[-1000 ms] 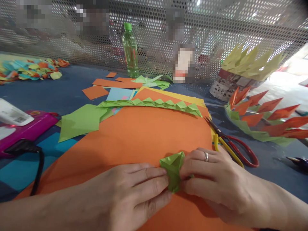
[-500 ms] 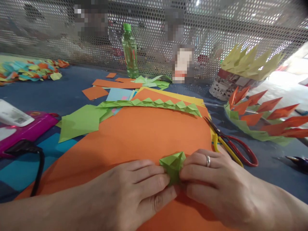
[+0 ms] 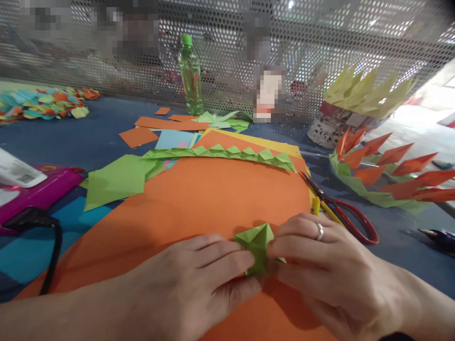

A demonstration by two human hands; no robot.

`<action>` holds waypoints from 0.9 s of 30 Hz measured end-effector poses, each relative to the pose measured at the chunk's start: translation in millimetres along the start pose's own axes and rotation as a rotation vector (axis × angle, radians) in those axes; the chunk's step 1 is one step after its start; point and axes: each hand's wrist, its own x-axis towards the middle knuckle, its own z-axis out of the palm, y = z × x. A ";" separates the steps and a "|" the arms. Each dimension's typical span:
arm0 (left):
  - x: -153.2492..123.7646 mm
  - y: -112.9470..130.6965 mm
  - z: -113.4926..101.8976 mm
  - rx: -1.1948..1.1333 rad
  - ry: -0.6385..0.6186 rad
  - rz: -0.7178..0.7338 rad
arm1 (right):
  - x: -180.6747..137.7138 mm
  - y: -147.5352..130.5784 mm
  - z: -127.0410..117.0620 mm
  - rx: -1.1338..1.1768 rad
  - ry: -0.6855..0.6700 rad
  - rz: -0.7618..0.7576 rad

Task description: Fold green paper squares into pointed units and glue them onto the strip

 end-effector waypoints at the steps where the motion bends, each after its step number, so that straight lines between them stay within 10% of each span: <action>1: 0.6 -0.2 -0.2 0.000 -0.005 -0.003 | 1.0 -0.5 -0.4 -0.016 0.010 -0.009; 27: 4.4 -0.1 -1.2 -0.025 -0.069 -0.006 | -2.0 -10.5 11.4 -0.210 0.097 -0.018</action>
